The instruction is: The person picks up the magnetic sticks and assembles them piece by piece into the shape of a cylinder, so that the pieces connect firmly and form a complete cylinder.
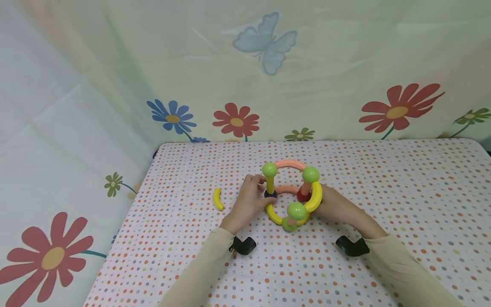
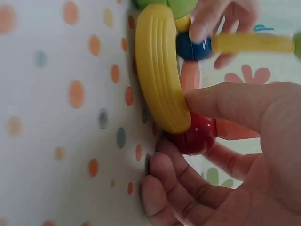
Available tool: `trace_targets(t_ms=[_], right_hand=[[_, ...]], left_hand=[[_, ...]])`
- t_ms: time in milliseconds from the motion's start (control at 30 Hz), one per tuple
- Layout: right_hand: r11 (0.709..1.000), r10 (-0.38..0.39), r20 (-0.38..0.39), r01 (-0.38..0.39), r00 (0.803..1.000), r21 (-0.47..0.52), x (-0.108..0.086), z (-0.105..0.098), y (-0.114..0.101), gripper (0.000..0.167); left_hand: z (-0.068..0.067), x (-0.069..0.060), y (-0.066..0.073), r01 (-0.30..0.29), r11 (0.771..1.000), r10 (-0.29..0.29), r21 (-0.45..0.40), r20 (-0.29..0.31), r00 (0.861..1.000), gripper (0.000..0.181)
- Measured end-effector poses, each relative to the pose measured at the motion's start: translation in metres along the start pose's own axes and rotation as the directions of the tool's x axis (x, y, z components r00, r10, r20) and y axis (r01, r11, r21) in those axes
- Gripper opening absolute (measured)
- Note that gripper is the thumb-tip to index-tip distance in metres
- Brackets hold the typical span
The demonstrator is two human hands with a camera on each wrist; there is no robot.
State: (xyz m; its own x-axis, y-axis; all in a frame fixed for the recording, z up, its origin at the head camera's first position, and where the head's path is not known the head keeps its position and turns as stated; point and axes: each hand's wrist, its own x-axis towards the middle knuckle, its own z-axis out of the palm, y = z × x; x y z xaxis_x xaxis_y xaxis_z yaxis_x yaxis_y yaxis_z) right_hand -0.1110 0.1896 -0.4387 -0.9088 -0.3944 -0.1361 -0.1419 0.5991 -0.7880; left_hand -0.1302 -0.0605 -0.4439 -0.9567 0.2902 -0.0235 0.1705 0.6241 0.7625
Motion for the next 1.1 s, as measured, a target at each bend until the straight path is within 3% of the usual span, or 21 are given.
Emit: trace_targets(t_ms=[133, 233, 367, 500, 633, 733, 900, 1000, 1100], right_hand=[[1.0, -0.007, -0.027, 0.007, 1.0, -0.003, -0.013, 0.005, -0.002, 0.022], [0.999, 0.042, -0.061, -0.043, 0.997, -0.022, -0.022, 0.013, -0.009, 0.026], [0.996, 0.077, -0.077, -0.079, 0.994, -0.028, -0.032, 0.021, -0.016, 0.033], [0.996, 0.088, -0.047, -0.089, 0.995, -0.02, -0.041, 0.022, -0.017, 0.039], [0.997, 0.075, -0.045, -0.076, 0.996, -0.029, -0.047, 0.014, -0.015, 0.036], [0.998, 0.032, -0.096, -0.038, 0.995, -0.059, -0.049, 0.001, -0.015, 0.027], [0.991, -0.031, -0.248, -0.003, 0.968, -0.135, -0.049, -0.023, -0.022, 0.021], [0.984, -0.109, -0.35, 0.052, 0.93, -0.169, -0.046, -0.038, -0.03, 0.023], [0.971, -0.209, -0.401, 0.142, 0.892, -0.19, -0.041, -0.052, -0.041, 0.027]], left_hand=[[0.0, 0.012, -0.003, -0.051, 0.999, 0.05, -0.015, -0.009, 0.999, 0.05], [-0.002, 0.019, -0.006, -0.079, 0.996, 0.079, -0.049, 0.001, 0.997, 0.045], [-0.004, 0.024, -0.01, -0.124, 0.981, 0.134, -0.147, 0.055, 0.99, 0.039], [-0.003, 0.027, -0.011, -0.164, 0.967, 0.187, -0.194, 0.106, 0.977, 0.035], [-0.003, 0.027, -0.011, -0.141, 0.972, 0.165, -0.187, 0.124, 0.978, 0.037], [-0.005, 0.025, -0.013, -0.124, 0.976, 0.146, -0.176, 0.118, 0.982, 0.037], [-0.021, 0.012, -0.021, -0.125, 0.99, 0.128, -0.066, 0.048, 0.991, 0.029], [-0.037, 0.001, -0.025, -0.122, 0.986, 0.127, 0.116, -0.035, 0.991, 0.027], [-0.056, -0.011, -0.029, -0.049, 0.96, 0.087, 0.276, -0.129, 0.988, 0.031]])
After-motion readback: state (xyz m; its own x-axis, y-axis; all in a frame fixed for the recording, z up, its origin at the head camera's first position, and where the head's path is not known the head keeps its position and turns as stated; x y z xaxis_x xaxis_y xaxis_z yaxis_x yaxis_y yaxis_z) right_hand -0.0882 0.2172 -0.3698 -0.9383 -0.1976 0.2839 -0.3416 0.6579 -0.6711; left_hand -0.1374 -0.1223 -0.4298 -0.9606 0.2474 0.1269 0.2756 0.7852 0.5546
